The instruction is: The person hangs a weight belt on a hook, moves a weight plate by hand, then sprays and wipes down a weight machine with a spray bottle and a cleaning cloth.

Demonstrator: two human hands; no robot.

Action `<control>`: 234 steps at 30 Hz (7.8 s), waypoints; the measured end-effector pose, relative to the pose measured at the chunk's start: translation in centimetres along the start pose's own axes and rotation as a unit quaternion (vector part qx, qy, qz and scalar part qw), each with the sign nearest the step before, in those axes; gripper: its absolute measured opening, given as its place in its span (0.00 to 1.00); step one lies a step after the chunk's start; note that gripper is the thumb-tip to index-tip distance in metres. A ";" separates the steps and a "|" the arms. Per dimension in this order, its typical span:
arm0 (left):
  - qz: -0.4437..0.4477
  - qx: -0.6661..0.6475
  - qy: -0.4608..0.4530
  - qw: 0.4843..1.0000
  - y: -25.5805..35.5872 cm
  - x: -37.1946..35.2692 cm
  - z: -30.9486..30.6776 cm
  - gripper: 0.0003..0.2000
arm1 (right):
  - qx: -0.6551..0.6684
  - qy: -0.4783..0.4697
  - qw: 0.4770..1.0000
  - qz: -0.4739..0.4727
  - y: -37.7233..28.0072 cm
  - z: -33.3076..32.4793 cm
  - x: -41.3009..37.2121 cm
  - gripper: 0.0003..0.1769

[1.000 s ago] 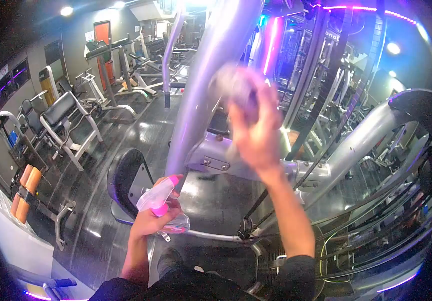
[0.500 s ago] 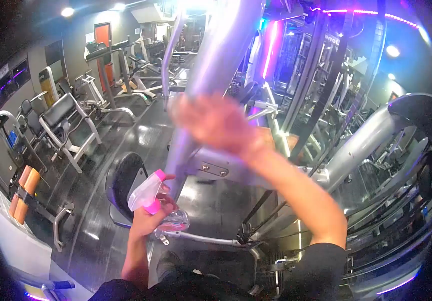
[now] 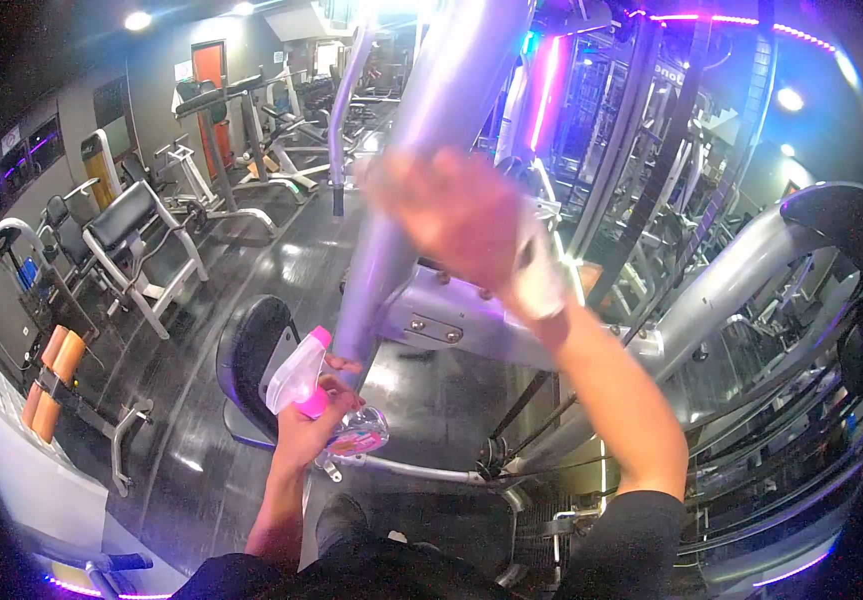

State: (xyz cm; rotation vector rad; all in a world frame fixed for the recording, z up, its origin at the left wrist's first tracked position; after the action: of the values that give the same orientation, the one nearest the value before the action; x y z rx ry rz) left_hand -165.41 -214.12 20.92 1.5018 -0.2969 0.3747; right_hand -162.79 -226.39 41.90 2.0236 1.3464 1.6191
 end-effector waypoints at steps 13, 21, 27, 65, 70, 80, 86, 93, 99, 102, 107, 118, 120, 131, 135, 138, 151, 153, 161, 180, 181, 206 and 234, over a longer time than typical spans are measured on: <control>0.005 0.012 0.021 1.000 0.6 0.5 0.5 0.14 | 0.053 -0.041 0.995 -0.068 -4.7 3.0 -2.3 0.22; -0.013 0.019 0.025 0.999 -0.9 0.1 0.2 0.14 | -0.065 0.209 0.968 0.126 7.8 -6.7 4.4 0.27; -0.020 -0.016 0.025 0.999 -0.4 0.1 0.2 0.16 | 0.042 0.086 0.994 -0.049 -2.8 1.9 -2.2 0.26; 0.053 -0.137 -0.155 0.977 9.4 6.7 2.9 0.23 | -0.166 0.115 0.974 -0.103 12.4 -7.1 9.2 0.17; 0.060 -0.135 -0.144 0.978 8.7 6.8 2.5 0.24 | -0.201 0.105 0.970 -0.083 14.9 -10.1 17.3 0.14; 0.055 -0.033 -0.168 0.984 5.9 6.3 3.5 0.24 | 0.025 0.170 0.974 0.148 14.2 -9.9 12.4 0.16; 0.057 -0.027 -0.174 0.983 3.5 4.1 3.6 0.21 | 0.095 0.196 0.975 0.045 6.4 -2.9 0.5 0.25; 0.043 -0.008 -0.211 0.977 1.4 1.5 5.2 0.19 | 0.165 0.254 0.942 0.144 10.8 -4.1 0.3 0.16; 0.055 0.024 -0.207 0.976 1.5 0.8 4.8 0.19 | 0.033 0.437 0.874 0.211 19.2 -9.7 6.2 0.21; 0.033 -0.015 -0.190 0.981 0.6 0.7 4.1 0.18 | 0.195 0.452 0.799 0.345 22.0 -6.4 3.3 0.17; 0.017 -0.035 -0.179 0.983 0.3 0.2 3.8 0.17 | 0.341 0.333 0.750 0.458 15.6 3.2 -4.0 0.31; -0.034 -0.033 -0.151 0.987 -1.5 -0.9 2.8 0.17 | 0.657 0.274 0.428 0.557 12.0 9.8 -6.2 0.23; -0.028 -0.025 -0.145 0.989 -1.5 -0.9 2.2 0.17 | 0.622 0.370 0.509 0.466 15.5 5.8 -4.2 0.24; -0.098 -0.008 -0.041 0.994 -5.6 -4.2 -4.6 0.19 | 0.204 0.091 0.899 0.376 -0.9 3.5 -9.9 0.26; -0.104 -0.003 -0.005 0.995 -5.5 -5.8 -7.5 0.20 | 0.163 -0.051 0.935 0.310 -8.2 5.7 -10.3 0.24; -0.100 0.018 0.025 0.994 -6.1 -7.3 -9.4 0.22 | 0.195 -0.126 0.935 0.268 -13.4 9.5 -10.7 0.24; -0.133 0.113 0.130 0.976 -5.5 -14.7 -15.8 0.21 | 0.144 -0.151 0.966 0.151 -17.1 11.6 -6.8 0.18; -0.129 0.118 0.128 0.976 -5.6 -15.2 -15.6 0.21 | 0.115 -0.121 0.972 0.169 -17.1 11.3 -6.1 0.18; -0.143 0.103 0.098 0.980 -5.1 -17.0 -14.8 0.21 | 0.204 -0.203 0.955 0.073 -30.1 20.3 -13.1 0.12; -0.221 0.145 0.080 0.961 -4.6 -17.7 -16.0 0.21 | 0.470 0.143 0.591 0.640 -24.7 32.6 -5.6 0.21; -0.211 0.140 0.078 0.964 -4.4 -17.6 -16.0 0.22 | 0.470 0.167 0.560 0.662 -23.5 34.2 -5.9 0.20; -0.131 0.221 0.270 0.928 -13.4 -11.8 -17.7 0.18 | 0.640 0.092 0.564 0.514 -38.0 28.8 -12.4 0.12; -0.181 0.211 0.302 0.912 -12.6 -19.5 -16.6 0.19 | 0.522 -0.014 0.509 0.684 -35.0 36.3 -14.4 0.13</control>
State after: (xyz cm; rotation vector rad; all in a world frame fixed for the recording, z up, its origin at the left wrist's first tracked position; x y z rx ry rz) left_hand -178.48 -199.09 0.56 1.7317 0.5829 0.6057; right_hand -149.02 -205.00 -3.96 4.5630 0.3019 0.6683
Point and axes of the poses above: each hand's wrist, its own x-axis towards the middle knuckle, its own z-axis out of the palm, y = z × x, the point moved 10 cm from there along x, towards the middle knuckle, and after that the axes turned 5 degrees about x, right-handed, at the moved point
